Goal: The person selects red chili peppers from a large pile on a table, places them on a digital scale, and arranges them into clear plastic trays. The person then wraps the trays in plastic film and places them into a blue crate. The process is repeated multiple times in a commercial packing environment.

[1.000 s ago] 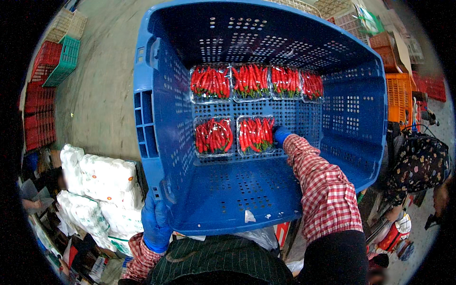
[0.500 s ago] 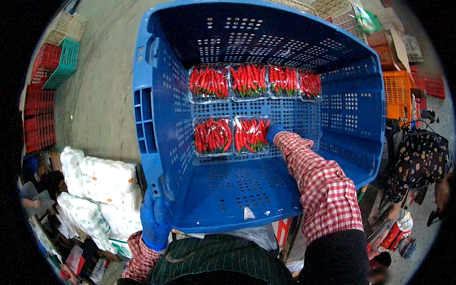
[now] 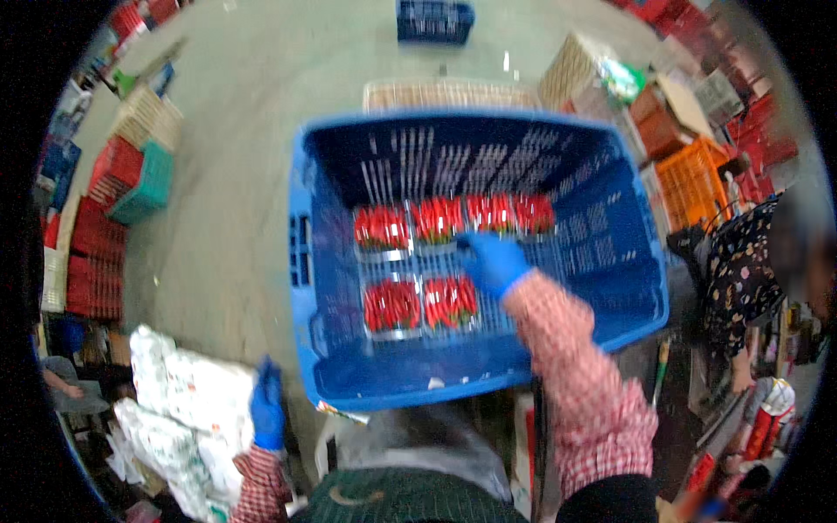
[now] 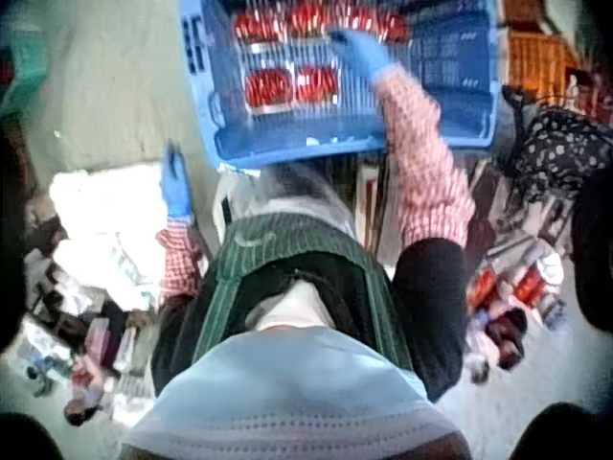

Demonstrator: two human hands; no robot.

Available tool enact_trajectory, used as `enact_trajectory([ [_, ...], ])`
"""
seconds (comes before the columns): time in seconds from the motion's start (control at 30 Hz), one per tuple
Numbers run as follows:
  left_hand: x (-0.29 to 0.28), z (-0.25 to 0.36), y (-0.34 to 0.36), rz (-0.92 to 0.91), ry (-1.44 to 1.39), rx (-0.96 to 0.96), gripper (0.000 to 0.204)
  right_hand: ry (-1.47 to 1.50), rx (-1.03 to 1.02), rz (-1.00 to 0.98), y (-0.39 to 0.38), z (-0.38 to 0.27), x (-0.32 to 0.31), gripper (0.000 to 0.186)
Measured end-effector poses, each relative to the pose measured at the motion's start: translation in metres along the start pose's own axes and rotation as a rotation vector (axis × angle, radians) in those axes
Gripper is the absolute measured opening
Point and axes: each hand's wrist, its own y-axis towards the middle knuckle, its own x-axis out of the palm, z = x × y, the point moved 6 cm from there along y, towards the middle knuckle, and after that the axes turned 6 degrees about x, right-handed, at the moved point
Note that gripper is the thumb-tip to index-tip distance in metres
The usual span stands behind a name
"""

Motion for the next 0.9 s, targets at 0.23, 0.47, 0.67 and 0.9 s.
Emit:
enact_trajectory([
  [0.23,0.060,-0.319,-0.172,-0.899,0.735,-0.425,0.070,0.847,-0.100,0.295,-0.180,-0.039,-0.010,0.011],
  [0.47,0.023,-0.102,-0.159,-0.601,0.186,-0.205,0.042,0.440,-0.076,-0.043,-0.294,-0.025,0.085,0.027],
  [0.67,0.097,0.073,-0.226,-0.993,-0.795,-0.256,0.034,0.463,-0.438,-0.195,-0.309,-0.133,0.074,0.029],
  [0.9,0.142,0.083,-0.300,-1.651,-0.136,0.255,0.034,0.247,-0.508,-0.806,-0.300,-0.175,0.238,0.034],
])
